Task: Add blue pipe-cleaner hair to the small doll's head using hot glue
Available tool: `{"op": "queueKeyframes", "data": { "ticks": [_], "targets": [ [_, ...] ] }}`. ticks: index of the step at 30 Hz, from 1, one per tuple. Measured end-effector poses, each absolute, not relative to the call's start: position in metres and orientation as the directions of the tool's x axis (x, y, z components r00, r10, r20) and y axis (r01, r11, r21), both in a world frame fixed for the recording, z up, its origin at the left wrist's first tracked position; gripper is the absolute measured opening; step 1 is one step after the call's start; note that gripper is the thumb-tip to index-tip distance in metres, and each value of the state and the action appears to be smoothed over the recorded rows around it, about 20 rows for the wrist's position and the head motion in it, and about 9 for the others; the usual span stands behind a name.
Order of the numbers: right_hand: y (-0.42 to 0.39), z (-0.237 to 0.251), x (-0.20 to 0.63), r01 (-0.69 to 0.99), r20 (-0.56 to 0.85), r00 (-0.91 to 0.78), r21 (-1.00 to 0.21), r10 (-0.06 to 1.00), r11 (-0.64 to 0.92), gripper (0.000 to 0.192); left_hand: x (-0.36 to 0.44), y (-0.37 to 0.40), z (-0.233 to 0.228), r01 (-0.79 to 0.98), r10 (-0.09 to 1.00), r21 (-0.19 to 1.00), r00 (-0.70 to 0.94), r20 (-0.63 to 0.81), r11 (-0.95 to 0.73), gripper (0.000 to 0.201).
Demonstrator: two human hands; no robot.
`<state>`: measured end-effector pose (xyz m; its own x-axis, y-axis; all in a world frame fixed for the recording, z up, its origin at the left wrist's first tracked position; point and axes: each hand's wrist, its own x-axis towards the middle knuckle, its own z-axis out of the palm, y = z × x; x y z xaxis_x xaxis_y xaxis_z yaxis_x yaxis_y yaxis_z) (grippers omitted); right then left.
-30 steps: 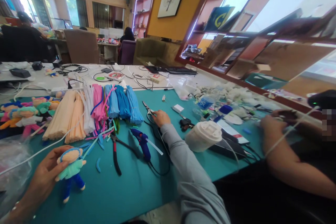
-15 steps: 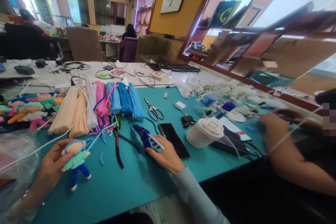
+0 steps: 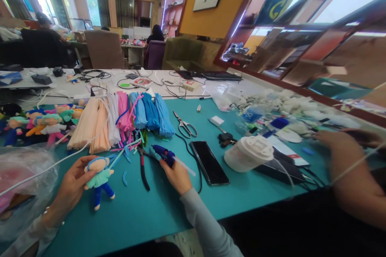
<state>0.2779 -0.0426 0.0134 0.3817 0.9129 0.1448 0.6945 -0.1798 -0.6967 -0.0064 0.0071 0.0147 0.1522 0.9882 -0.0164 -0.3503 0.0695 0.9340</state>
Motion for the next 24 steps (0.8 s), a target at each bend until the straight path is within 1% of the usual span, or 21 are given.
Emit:
{"op": "queueKeyframes", "data": {
  "ticks": [5,7,11,12,13,15,17,19,21,24],
  "targets": [
    [-0.05,0.013,0.268,0.594,0.113,0.374,-0.791,0.92,-0.145,0.033,-0.01,0.01,0.014,-0.362,0.976,0.927,0.216,-0.018,0.097,0.033],
    [-0.053,0.014,0.266,0.553,0.105,0.361,-0.824,0.927,-0.122,0.034,-0.01,0.011,0.013,-0.376,0.975,0.923,0.223,0.001,0.085,0.033],
    [-0.063,0.024,0.256,0.489,0.133,0.362,-0.87,0.923,-0.066,0.039,-0.008,0.011,0.011,-0.367,0.982,0.93,0.173,0.078,-0.01,0.032],
    [-0.066,0.029,0.251,0.457,0.139,0.359,-0.888,0.923,-0.045,0.041,-0.008,0.011,0.011,-0.351,0.982,0.936,0.162,0.102,-0.04,0.032],
    [-0.07,0.036,0.245,0.385,0.135,0.362,-0.923,0.922,-0.016,0.041,-0.008,0.011,0.012,-0.338,0.98,0.939,0.151,0.127,-0.07,0.031],
    [-0.076,0.052,0.23,0.26,0.108,0.287,-0.965,0.952,0.031,0.036,-0.008,0.01,0.013,-0.317,0.977,0.939,0.123,0.176,-0.13,0.03],
    [-0.076,0.068,0.214,0.208,0.121,0.173,-0.975,0.977,0.084,0.032,-0.009,0.008,0.016,-0.285,0.971,0.94,0.09,0.22,-0.187,0.028],
    [-0.07,0.078,0.199,0.221,0.174,0.037,-0.962,0.984,0.162,0.025,-0.009,0.006,0.019,-0.249,0.96,0.937,0.074,0.269,-0.243,0.028],
    [-0.06,0.081,0.188,0.265,0.196,-0.059,-0.942,0.979,0.205,0.02,-0.01,0.005,0.021,-0.223,0.944,0.925,0.048,0.326,-0.308,0.028],
    [-0.045,0.074,0.178,0.313,0.185,-0.106,-0.926,0.977,0.209,0.016,-0.01,0.006,0.022,-0.221,0.922,0.899,0.0,0.388,-0.379,0.024]
  ]
}}
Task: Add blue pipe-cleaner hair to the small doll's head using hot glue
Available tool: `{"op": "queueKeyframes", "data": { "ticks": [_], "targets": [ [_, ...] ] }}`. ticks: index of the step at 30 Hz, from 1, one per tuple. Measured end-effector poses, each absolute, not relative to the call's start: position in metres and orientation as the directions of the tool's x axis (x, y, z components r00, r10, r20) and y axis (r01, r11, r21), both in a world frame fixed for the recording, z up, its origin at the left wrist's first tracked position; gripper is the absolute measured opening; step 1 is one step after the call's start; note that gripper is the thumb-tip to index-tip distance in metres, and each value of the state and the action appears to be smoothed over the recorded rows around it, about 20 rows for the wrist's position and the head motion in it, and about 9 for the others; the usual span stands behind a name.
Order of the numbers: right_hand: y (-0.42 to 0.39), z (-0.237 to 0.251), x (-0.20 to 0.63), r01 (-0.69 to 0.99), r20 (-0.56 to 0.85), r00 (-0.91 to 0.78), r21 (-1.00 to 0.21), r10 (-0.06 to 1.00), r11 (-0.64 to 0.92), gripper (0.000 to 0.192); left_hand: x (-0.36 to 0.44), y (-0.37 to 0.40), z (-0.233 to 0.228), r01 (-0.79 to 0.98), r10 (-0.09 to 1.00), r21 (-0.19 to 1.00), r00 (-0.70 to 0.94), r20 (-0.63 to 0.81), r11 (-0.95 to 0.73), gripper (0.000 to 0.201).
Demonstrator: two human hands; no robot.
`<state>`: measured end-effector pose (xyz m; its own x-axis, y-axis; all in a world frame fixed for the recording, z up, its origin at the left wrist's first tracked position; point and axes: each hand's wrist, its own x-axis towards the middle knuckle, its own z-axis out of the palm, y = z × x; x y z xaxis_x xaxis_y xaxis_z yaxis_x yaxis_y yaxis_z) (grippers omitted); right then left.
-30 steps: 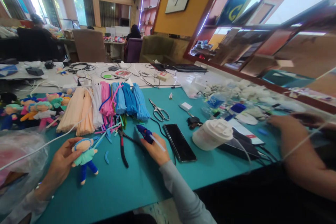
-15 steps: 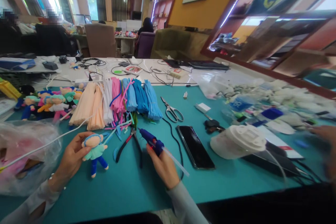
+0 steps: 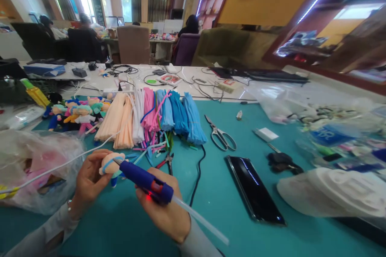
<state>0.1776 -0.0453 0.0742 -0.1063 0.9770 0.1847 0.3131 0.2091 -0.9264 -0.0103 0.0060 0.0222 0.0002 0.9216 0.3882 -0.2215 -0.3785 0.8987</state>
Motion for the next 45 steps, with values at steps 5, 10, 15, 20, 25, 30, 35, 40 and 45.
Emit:
{"op": "queueKeyframes", "data": {
  "ticks": [5,10,15,20,25,30,35,40,45],
  "targets": [
    [-0.038,0.055,0.171,0.354,0.205,-0.118,-0.906,0.972,0.233,0.023,-0.011,0.01,0.019,-0.192,0.926,0.906,-0.057,0.372,-0.376,0.024],
    [-0.038,0.053,0.169,0.388,0.232,-0.117,-0.885,0.966,0.259,0.024,-0.01,0.01,0.015,-0.146,0.927,0.916,-0.045,0.372,-0.375,0.025],
    [-0.039,0.055,0.169,0.394,0.219,-0.102,-0.887,0.97,0.241,0.024,-0.011,0.01,0.013,-0.139,0.929,0.919,-0.051,0.367,-0.37,0.025],
    [-0.039,0.055,0.169,0.41,0.227,-0.108,-0.877,0.968,0.251,0.025,-0.011,0.01,0.013,-0.133,0.94,0.93,-0.032,0.34,-0.341,0.025],
    [-0.038,0.054,0.169,0.432,0.227,-0.097,-0.867,0.969,0.247,0.024,-0.01,0.009,0.016,-0.107,0.923,0.917,-0.024,0.384,-0.385,0.025],
    [-0.04,0.056,0.169,0.425,0.221,-0.096,-0.873,0.971,0.241,0.024,-0.01,0.009,0.017,-0.102,0.92,0.915,-0.015,0.391,-0.391,0.025],
    [-0.038,0.059,0.169,0.418,0.222,-0.106,-0.875,0.969,0.246,0.026,-0.01,0.009,0.018,-0.115,0.928,0.92,-0.033,0.372,-0.373,0.023],
    [-0.038,0.057,0.169,0.424,0.247,-0.092,-0.867,0.965,0.263,0.026,-0.01,0.009,0.017,-0.082,0.912,0.908,-0.015,0.411,-0.411,0.024],
    [-0.038,0.054,0.171,0.446,0.268,-0.111,-0.847,0.957,0.288,0.026,-0.01,0.01,0.017,-0.076,0.903,0.9,-0.014,0.43,-0.43,0.026]
  ]
}}
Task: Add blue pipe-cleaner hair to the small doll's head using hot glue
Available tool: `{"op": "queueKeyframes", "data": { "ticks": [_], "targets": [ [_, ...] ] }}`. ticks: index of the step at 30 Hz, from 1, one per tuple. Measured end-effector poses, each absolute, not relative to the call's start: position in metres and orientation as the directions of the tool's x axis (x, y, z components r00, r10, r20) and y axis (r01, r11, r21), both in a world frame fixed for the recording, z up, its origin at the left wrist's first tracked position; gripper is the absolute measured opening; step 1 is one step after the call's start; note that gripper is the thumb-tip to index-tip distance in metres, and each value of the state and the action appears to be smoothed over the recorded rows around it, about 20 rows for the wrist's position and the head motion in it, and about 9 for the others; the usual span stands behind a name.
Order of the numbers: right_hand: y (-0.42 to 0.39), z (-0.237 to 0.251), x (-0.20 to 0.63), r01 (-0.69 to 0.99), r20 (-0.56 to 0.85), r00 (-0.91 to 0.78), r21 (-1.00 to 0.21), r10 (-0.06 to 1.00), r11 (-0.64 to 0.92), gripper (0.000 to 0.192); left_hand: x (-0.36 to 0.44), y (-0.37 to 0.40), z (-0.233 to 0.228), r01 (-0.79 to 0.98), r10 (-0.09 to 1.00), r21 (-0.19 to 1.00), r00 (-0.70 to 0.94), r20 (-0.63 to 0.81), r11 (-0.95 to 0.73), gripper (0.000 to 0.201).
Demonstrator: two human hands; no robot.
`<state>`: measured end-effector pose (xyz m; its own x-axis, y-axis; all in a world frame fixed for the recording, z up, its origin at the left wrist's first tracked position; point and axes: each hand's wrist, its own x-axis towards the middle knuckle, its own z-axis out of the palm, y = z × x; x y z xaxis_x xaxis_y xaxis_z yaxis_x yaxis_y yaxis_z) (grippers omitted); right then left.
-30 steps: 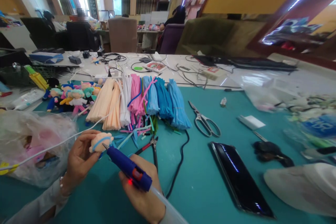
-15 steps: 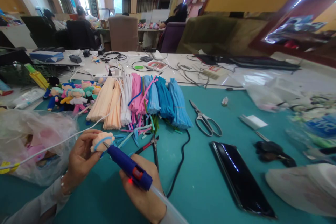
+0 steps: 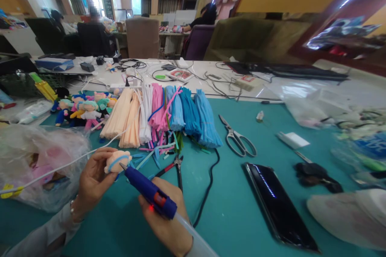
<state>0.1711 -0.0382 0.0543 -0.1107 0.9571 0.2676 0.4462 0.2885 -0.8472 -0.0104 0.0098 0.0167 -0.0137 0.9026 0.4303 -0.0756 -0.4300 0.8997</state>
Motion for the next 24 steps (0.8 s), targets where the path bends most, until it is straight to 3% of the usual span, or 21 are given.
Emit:
{"op": "queueKeyframes", "data": {
  "ticks": [16,24],
  "targets": [
    [-0.038,0.057,0.1703,0.479,0.266,-0.104,-0.831,0.958,0.283,0.024,-0.0116,0.0115,0.0196,-0.152,0.908,0.896,-0.023,0.419,-0.417,0.029],
    [-0.0367,0.0546,0.1694,0.503,0.27,-0.104,-0.816,0.957,0.285,0.023,-0.0089,0.011,0.0256,-0.16,0.942,0.929,-0.079,0.326,-0.334,0.023]
  ]
}}
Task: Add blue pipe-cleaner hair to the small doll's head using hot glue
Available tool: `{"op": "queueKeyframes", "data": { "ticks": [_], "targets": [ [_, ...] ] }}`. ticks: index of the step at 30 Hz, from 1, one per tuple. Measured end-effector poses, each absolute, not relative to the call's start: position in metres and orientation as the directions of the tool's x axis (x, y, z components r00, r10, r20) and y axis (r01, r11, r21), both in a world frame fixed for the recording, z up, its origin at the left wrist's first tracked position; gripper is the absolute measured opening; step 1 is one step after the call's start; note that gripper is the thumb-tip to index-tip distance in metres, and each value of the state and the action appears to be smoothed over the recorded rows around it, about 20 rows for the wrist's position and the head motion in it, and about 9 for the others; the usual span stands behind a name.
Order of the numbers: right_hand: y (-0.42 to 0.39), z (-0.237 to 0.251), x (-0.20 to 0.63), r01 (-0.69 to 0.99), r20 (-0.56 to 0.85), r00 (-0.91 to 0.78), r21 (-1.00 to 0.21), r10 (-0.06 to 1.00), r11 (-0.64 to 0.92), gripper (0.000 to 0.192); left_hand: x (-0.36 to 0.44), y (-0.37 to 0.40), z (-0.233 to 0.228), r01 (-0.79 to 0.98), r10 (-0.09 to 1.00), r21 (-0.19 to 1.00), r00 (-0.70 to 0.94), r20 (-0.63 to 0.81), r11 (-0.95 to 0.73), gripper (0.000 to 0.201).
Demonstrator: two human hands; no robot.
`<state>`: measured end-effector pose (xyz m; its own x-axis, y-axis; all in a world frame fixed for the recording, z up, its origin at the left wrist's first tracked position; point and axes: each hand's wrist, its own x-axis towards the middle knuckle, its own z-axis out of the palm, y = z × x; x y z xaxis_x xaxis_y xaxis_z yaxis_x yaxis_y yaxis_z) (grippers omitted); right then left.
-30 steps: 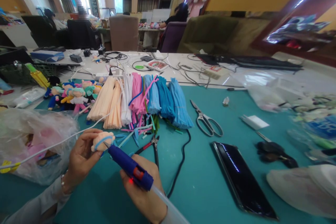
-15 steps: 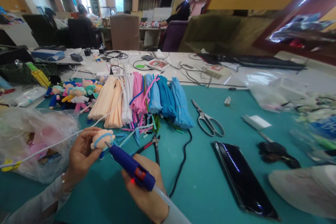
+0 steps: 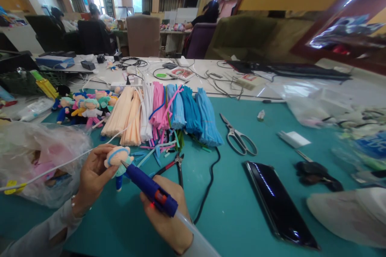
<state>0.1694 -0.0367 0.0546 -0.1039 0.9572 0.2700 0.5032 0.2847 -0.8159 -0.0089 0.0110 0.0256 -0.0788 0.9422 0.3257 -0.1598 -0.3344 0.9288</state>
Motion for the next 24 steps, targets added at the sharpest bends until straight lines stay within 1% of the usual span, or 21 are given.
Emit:
{"op": "queueKeyframes", "data": {
  "ticks": [3,7,12,19,24],
  "targets": [
    [-0.0375,0.0543,0.1697,0.508,0.255,-0.092,-0.819,0.963,0.265,0.021,-0.0085,0.0116,0.0269,-0.151,0.947,0.936,-0.085,0.309,-0.319,0.023],
    [-0.0384,0.0538,0.1695,0.504,0.265,-0.093,-0.819,0.96,0.275,0.024,-0.0088,0.0126,0.0264,-0.143,0.948,0.939,-0.103,0.301,-0.314,0.024],
    [-0.0377,0.0565,0.1682,0.506,0.267,-0.072,-0.82,0.961,0.266,0.023,-0.0086,0.0135,0.0266,-0.169,0.955,0.942,-0.115,0.274,-0.291,0.023],
    [-0.037,0.0577,0.1676,0.509,0.264,-0.073,-0.819,0.962,0.263,0.024,-0.0088,0.0143,0.0291,-0.182,0.974,0.961,-0.128,0.188,-0.209,0.025],
    [-0.0375,0.0588,0.1674,0.515,0.25,-0.077,-0.819,0.965,0.253,0.024,-0.009,0.0141,0.0317,-0.166,0.98,0.97,-0.121,0.16,-0.179,0.025]
  ]
}}
